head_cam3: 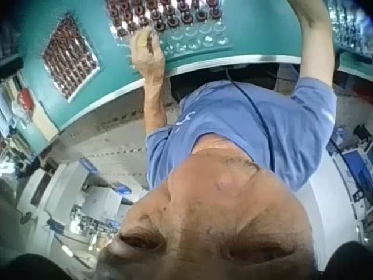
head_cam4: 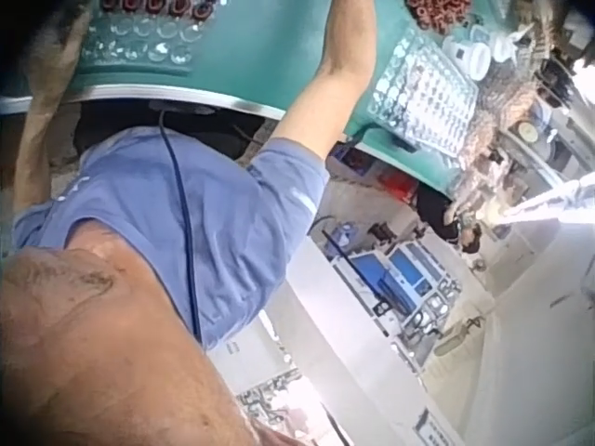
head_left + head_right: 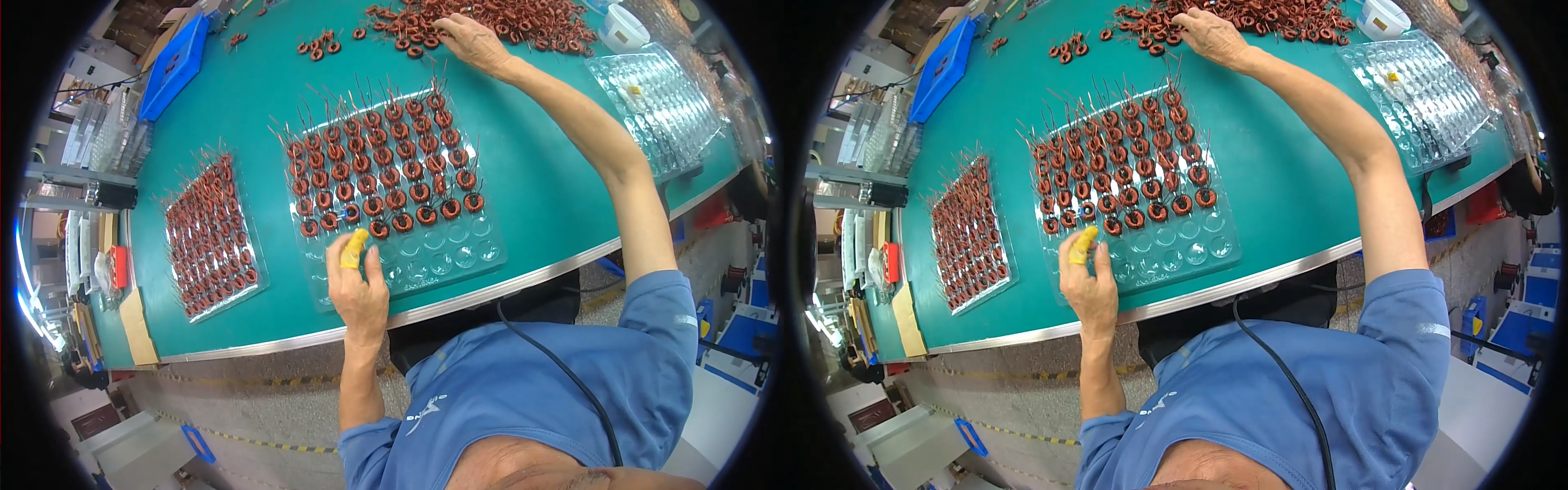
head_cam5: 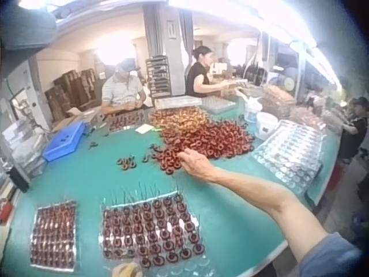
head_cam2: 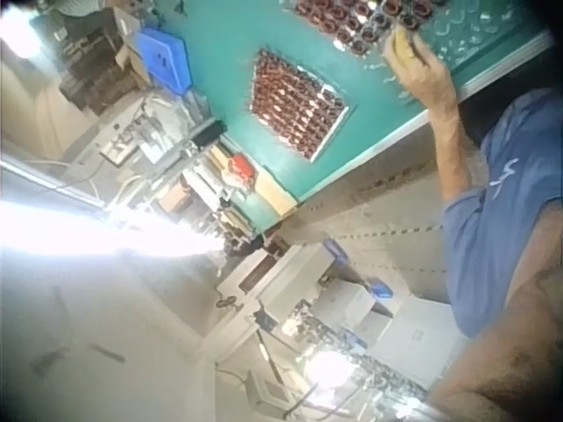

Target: Manually assembling small copper wire coils into plastic organizer trays on a factory workbench.

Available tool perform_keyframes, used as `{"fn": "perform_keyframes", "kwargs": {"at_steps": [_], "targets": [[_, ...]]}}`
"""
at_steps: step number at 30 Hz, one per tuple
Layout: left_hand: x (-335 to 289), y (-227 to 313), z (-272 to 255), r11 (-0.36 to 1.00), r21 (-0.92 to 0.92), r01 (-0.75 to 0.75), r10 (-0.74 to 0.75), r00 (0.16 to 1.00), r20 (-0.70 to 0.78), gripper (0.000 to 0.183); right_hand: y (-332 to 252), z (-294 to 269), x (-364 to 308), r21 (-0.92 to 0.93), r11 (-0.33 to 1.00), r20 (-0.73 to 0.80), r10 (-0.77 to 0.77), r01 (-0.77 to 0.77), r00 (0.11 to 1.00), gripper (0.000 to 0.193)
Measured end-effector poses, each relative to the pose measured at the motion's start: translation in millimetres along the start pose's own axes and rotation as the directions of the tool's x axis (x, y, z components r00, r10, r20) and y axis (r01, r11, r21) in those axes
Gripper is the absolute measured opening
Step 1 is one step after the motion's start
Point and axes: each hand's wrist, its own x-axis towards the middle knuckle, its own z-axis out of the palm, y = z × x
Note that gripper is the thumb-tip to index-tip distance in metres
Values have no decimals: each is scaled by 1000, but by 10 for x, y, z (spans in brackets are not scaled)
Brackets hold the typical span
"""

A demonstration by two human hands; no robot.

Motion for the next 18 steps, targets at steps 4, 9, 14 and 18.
{"fn": "perform_keyframes", "kwargs": {"at_steps": [4, 9, 14, 18], "targets": [[-86, -35, 80, 988, 95, -121, 122, 992, -6, 21, 24, 68, 204, -38, 997, -8, -65, 64, 998, 33], [-55, -49, 111, 972, 148, -183, 185, 983, 3, 22, -82, 325, 589, -16, 992, 18, -122, 122, 992, 39], [-38, -57, 89, 978, 110, -176, 177, 984, 3, 20, -89, 480, 868, -127, 973, 411, -124, 192, 903, 31], [-16, -82, 94, 983, 82, -162, 163, 987, -8, 19, 84, 348, 808, -169, 919, 493, -233, 355, 838, 28]]}}
